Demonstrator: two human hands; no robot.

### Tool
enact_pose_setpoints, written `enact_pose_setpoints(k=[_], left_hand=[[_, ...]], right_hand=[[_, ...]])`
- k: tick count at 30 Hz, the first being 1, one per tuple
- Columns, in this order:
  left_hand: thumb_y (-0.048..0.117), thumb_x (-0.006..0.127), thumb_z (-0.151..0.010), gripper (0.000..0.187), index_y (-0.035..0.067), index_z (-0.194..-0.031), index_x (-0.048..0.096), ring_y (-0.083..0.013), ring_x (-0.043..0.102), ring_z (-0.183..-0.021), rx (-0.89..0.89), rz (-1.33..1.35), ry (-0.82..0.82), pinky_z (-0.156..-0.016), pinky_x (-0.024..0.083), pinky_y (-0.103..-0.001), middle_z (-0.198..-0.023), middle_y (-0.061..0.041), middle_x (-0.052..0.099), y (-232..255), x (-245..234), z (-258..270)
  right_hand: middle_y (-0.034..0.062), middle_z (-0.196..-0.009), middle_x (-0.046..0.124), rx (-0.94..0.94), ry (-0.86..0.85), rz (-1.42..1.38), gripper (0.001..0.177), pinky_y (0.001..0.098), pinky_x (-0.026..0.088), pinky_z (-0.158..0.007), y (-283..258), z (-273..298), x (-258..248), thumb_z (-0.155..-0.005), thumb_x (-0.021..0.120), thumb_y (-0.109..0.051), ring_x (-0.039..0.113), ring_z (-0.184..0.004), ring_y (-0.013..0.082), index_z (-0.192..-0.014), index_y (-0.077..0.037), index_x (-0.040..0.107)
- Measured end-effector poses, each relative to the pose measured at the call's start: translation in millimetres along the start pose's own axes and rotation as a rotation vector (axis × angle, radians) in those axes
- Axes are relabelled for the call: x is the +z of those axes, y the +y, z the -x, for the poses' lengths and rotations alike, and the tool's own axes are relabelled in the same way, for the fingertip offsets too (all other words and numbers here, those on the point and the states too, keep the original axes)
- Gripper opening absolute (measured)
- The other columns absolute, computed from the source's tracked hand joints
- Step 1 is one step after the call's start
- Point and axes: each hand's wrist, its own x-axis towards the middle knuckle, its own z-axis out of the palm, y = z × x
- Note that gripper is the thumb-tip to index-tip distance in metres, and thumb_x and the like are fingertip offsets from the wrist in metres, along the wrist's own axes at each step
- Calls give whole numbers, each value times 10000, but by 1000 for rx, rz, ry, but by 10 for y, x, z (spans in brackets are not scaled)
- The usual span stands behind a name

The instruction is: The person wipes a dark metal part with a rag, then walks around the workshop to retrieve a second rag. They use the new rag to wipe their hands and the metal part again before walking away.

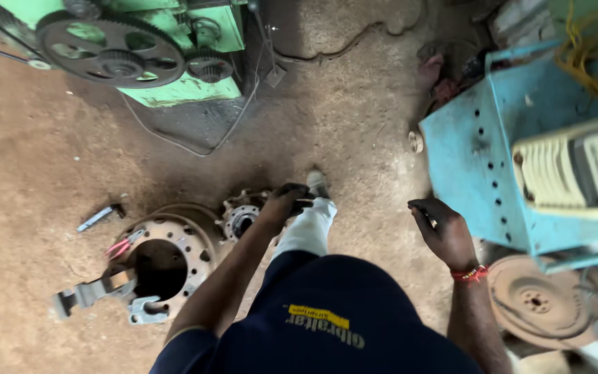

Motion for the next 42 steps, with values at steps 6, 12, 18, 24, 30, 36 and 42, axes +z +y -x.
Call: enact_pose_setpoints(k=[6, 12, 18, 24, 30, 36, 42], left_hand=[[248, 605, -977, 300, 53, -1195, 674, -241, 738, -988, 11, 80, -84, -782, 537, -362, -1120, -108, 766, 1335, 648, -1608], [252, 604, -995, 313, 33, -1211, 660, -222, 726, -980, 155, -207, -184, -796, 537, -340, -1134, -121, 766, 3085, 1266, -2800], [245, 606, -984, 331, 22, -1222, 659, -206, 745, -966, 245, -156, -132, -847, 601, -333, -1112, -118, 764, 4319, 1288, -4297], [268, 591, -992, 325, 64, -1240, 646, -194, 727, -986, 120, -13, 228, -824, 558, -314, -1112, -101, 766, 5491, 1006, -5357], [236, 611, -970, 338, 7, -1213, 663, -231, 731, -942, 220, 180, 331, -773, 552, -340, -1084, -126, 768, 6421, 712, -6270], [239, 639, -947, 370, 46, -1263, 645, -202, 724, -935, 129, 209, 377, -798, 552, -328, -1098, -102, 759, 7404, 251, -8375], [263, 655, -942, 297, 51, -1147, 687, -189, 763, -888, 195, 73, 113, -762, 594, -323, -1012, -90, 785, 9478, 215, -10262]], right_hand=[[105, -984, 753, 76, -103, -12, 203, 338, 542, -571, 297, -1698, -345, -931, 685, -162, 687, -649, 211, -1098, -61, 742], [118, -1004, 770, 173, 4, -18, 232, 341, 563, -607, 738, -3157, -889, -923, 692, -165, 729, -711, 219, -1124, -58, 737], [155, -1056, 765, 37, -36, -64, 257, 359, 581, -770, 1485, -5251, -986, -935, 682, -145, 763, -908, 245, -1157, -20, 723], [153, -1066, 749, -218, -308, 62, 278, 419, 559, -805, 1451, -8109, -1223, -987, 630, -250, 727, -924, 336, -1135, -37, 732], [121, -1101, 741, -553, -354, -26, 245, 403, 573, -827, 744, -10458, -1420, -969, 668, -240, 730, -956, 333, -1139, -76, 736], [125, -1101, 753, -507, -392, 89, 265, 383, 569, -820, 937, -12666, -1178, -931, 635, -216, 732, -954, 308, -1116, -59, 740], [132, -1043, 771, -225, -298, 88, 305, 390, 567, -838, 1095, -14233, -1202, -943, 644, -283, 736, -953, 297, -1093, -40, 752]])
